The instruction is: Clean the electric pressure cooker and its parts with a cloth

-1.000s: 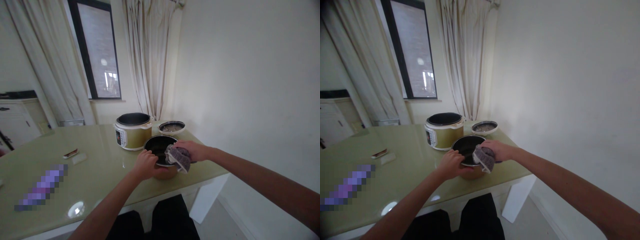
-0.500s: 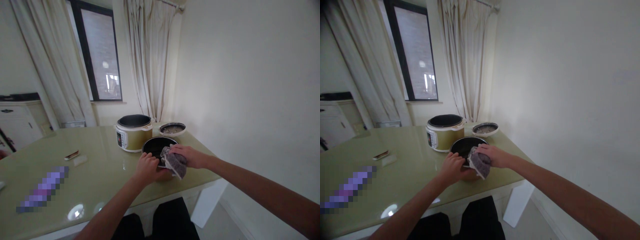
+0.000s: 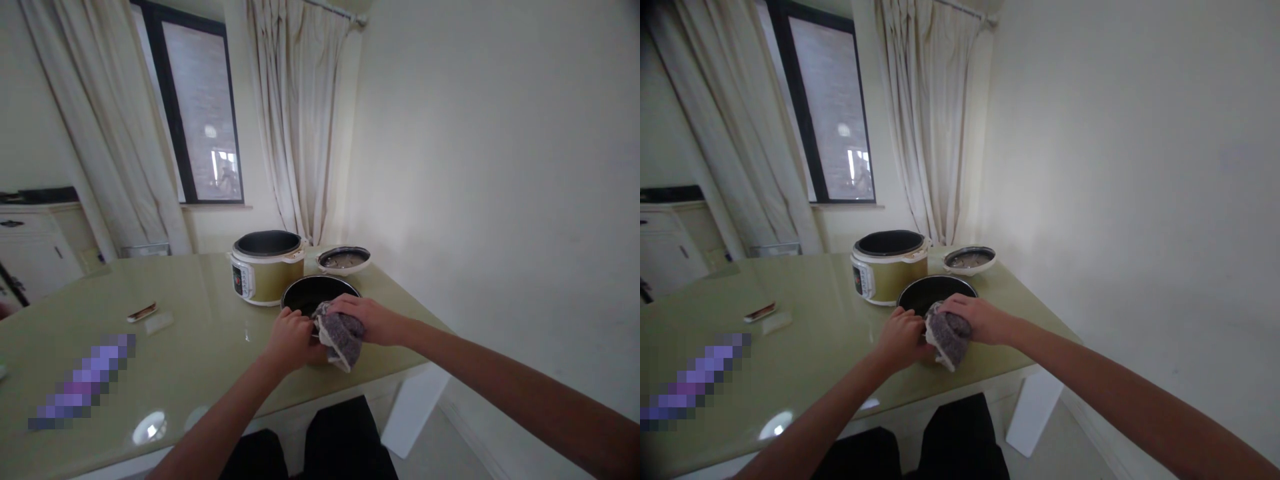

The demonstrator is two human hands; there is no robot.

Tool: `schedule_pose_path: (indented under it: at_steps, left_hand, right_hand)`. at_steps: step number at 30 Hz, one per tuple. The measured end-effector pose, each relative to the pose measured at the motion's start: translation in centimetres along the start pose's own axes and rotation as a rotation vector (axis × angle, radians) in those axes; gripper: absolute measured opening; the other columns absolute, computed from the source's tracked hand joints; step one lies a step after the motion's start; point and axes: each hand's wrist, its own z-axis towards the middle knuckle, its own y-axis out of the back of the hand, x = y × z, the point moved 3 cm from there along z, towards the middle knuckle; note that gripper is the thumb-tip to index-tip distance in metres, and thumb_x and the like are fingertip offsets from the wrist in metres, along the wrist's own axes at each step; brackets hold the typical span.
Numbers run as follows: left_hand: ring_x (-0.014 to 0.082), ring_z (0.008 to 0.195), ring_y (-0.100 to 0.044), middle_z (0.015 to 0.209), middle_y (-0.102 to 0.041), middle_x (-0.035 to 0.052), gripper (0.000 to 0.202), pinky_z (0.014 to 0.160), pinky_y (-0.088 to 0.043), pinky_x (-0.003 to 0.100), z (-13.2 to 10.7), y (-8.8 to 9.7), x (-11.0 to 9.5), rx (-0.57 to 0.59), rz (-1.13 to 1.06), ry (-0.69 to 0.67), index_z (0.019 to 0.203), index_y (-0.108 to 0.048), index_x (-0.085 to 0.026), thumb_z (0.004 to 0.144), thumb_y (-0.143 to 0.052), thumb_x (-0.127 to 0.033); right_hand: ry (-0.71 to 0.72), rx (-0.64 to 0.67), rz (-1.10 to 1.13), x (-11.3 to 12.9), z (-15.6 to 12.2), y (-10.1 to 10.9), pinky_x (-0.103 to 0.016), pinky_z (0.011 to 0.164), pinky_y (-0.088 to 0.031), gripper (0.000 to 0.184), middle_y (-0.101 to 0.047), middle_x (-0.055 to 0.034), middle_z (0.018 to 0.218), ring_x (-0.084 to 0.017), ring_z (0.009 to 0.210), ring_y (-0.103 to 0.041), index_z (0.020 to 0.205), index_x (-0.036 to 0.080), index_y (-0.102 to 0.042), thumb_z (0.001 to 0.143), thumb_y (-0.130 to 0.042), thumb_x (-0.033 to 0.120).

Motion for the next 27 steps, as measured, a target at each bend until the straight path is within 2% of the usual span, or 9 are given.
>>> schedule_pose_path:
  at_steps: [3, 8, 11, 15, 17, 20, 23, 25, 27]
  left_hand:
    - [0.0286, 0.092, -0.070, 0.089, -0.078, 0.0102, 0.035, 0.083, -0.043, 0.042, -0.3, 0.0, 0.2, -0.003, -0.043, -0.062, 0.087, -0.075, -0.020, 0.091, -0.073, -0.055]
    - [0.0280, 0.090, -0.069, 0.085, -0.075, 0.0101, 0.055, 0.081, -0.044, 0.040, -0.7, 0.4, 3.2, -0.065, -0.056, -0.115, 0.077, -0.071, -0.020, 0.087, -0.069, -0.074]
    - [0.0294, 0.089, -0.070, 0.084, -0.076, 0.0118, 0.055, 0.081, -0.044, 0.042, -0.4, 0.3, 2.0, -0.044, -0.020, -0.074, 0.076, -0.073, -0.019, 0.091, -0.065, -0.072]
    - [0.0304, 0.091, -0.072, 0.084, -0.078, 0.0123, 0.027, 0.080, -0.044, 0.041, 0.1, -0.1, -1.0, 0.044, 0.014, 0.005, 0.080, -0.077, -0.021, 0.091, -0.071, -0.045]
    - [0.0308, 0.090, -0.073, 0.086, -0.078, 0.0128, 0.026, 0.078, -0.045, 0.040, 0.1, -0.3, -1.1, 0.067, 0.025, 0.043, 0.082, -0.078, -0.021, 0.090, -0.071, -0.044]
    - [0.0316, 0.091, -0.073, 0.090, -0.078, 0.0141, 0.045, 0.078, -0.046, 0.040, 0.0, -0.3, 0.4, 0.042, 0.017, 0.036, 0.085, -0.078, -0.021, 0.094, -0.064, -0.063]
    - [0.0319, 0.094, -0.073, 0.090, -0.078, 0.0134, 0.055, 0.081, -0.047, 0.040, -0.2, -0.1, 2.0, 0.024, -0.004, -0.009, 0.084, -0.076, -0.021, 0.093, -0.060, -0.073]
    - [0.0317, 0.093, -0.073, 0.089, -0.078, 0.0131, 0.052, 0.082, -0.048, 0.040, -0.1, 0.3, 1.8, 0.031, -0.011, -0.009, 0.085, -0.076, -0.021, 0.094, -0.060, -0.069]
    - [0.0323, 0.095, -0.073, 0.091, -0.078, 0.0129, 0.038, 0.083, -0.048, 0.041, 0.1, 0.6, 0.6, 0.042, -0.007, -0.011, 0.089, -0.077, -0.022, 0.095, -0.064, -0.057]
  right_hand:
    - [0.003, 0.015, 0.026, 0.1, 0.3, -0.1, -0.042, 0.112, -0.050, 0.063, -0.065, -0.0123, 0.138, -0.027, 0.128, -0.064, 0.140, 0.024, -0.061, 0.079, -0.079, 0.018]
    - [-0.092, -0.056, 0.057, -2.9, -1.2, 1.4, -0.049, 0.112, -0.050, 0.072, -0.067, -0.0136, 0.136, -0.033, 0.126, -0.065, 0.140, 0.022, -0.061, 0.074, -0.088, 0.032]
    - [-0.106, -0.105, 0.071, -2.2, -1.1, 0.5, -0.048, 0.110, -0.051, 0.062, -0.068, -0.0127, 0.134, -0.032, 0.126, -0.064, 0.137, 0.022, -0.061, 0.079, -0.082, 0.030]
    - [-0.042, -0.072, 0.089, -0.2, 0.4, -1.7, -0.043, 0.111, -0.050, 0.059, -0.067, -0.0101, 0.136, -0.030, 0.127, -0.063, 0.136, 0.025, -0.061, 0.080, -0.079, 0.027]
    - [-0.025, -0.099, 0.106, -0.6, 0.6, -1.8, -0.043, 0.111, -0.050, 0.055, -0.069, -0.0102, 0.134, -0.030, 0.124, -0.065, 0.134, 0.025, -0.063, 0.082, -0.079, 0.031]
    - [-0.012, -0.196, 0.135, -2.9, -0.3, -0.9, -0.046, 0.110, -0.051, 0.045, -0.070, -0.0116, 0.129, -0.031, 0.121, -0.066, 0.130, 0.024, -0.065, 0.088, -0.073, 0.037]
    - [-0.078, -0.348, 0.121, -4.3, -1.9, -0.9, -0.049, 0.113, -0.048, 0.049, -0.066, -0.0140, 0.135, -0.035, 0.127, -0.063, 0.133, 0.024, -0.063, 0.087, -0.071, 0.040]
    - [-0.144, -0.459, 0.084, -3.7, -2.7, -2.3, -0.052, 0.116, -0.046, 0.053, -0.060, -0.0153, 0.143, -0.037, 0.133, -0.059, 0.136, 0.025, -0.061, 0.086, -0.071, 0.042]
    - [-0.176, -0.539, 0.021, -2.2, -3.1, -4.5, -0.055, 0.118, -0.044, 0.059, -0.053, -0.0160, 0.150, -0.039, 0.139, -0.054, 0.138, 0.027, -0.059, 0.085, -0.074, 0.046]
